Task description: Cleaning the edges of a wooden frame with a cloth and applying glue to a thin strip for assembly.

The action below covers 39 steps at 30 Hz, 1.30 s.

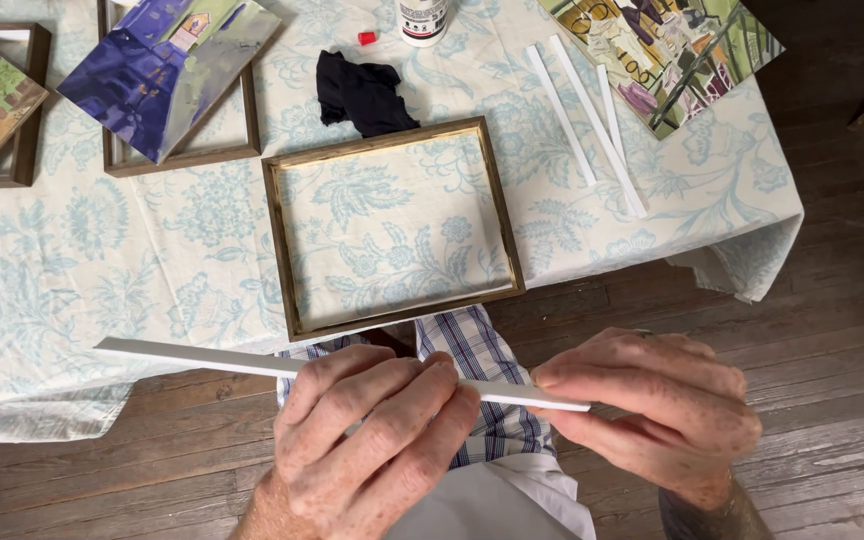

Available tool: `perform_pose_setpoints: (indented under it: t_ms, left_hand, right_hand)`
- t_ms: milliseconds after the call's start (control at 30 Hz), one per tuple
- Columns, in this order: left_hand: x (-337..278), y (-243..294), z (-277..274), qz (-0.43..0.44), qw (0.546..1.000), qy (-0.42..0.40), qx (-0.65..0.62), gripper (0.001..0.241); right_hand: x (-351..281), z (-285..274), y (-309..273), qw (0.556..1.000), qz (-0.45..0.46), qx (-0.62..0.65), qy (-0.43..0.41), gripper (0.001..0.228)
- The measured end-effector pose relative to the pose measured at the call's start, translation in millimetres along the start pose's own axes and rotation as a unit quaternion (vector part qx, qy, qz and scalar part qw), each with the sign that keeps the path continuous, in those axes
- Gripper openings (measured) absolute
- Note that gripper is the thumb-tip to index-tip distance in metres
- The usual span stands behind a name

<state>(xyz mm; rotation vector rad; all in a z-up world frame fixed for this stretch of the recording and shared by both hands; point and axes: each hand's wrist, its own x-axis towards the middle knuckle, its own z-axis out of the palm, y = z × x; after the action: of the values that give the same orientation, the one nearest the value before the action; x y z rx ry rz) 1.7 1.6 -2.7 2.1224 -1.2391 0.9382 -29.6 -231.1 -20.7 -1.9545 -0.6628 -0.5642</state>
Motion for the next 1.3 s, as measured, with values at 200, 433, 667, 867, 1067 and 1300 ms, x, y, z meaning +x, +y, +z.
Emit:
perform_pose_setpoints:
  t_ms: [200,433,667,867,1067,1300]
  left_hand:
    - [-1,-1,2,0.006,1.000,0.007,-0.006,0.012]
    - [-2,-1,0,-0.007,0.999,-0.015,-0.032,0.014]
    - [-8,-5,8,-0.002,1.000,-0.006,-0.026,0.020]
    - [-7,-6,5,-0.001,0.999,-0.017,-0.029,0.016]
    - [-9,-4,3,-0.003,0.999,-0.014,-0.036,0.020]
    - [-10,0,-1,-0.023,0.998,-0.028,-0.042,0.017]
  right_hand:
    - [2,2,-9,0.999,0.034,-0.026,0.013,0.026]
    - [5,3,-4,0.999,-0.025,-0.043,-0.007,0.017]
    - [-6,4,10,0.996,-0.045,-0.070,-0.013,0.029]
    - [-6,7,9,0.998,-0.024,-0.052,-0.009,0.027]
    - [-7,7,7,0.999,-0.005,-0.033,-0.008,0.029]
    - [-10,5,9,0.999,-0.014,-0.038,-0.016,0.033]
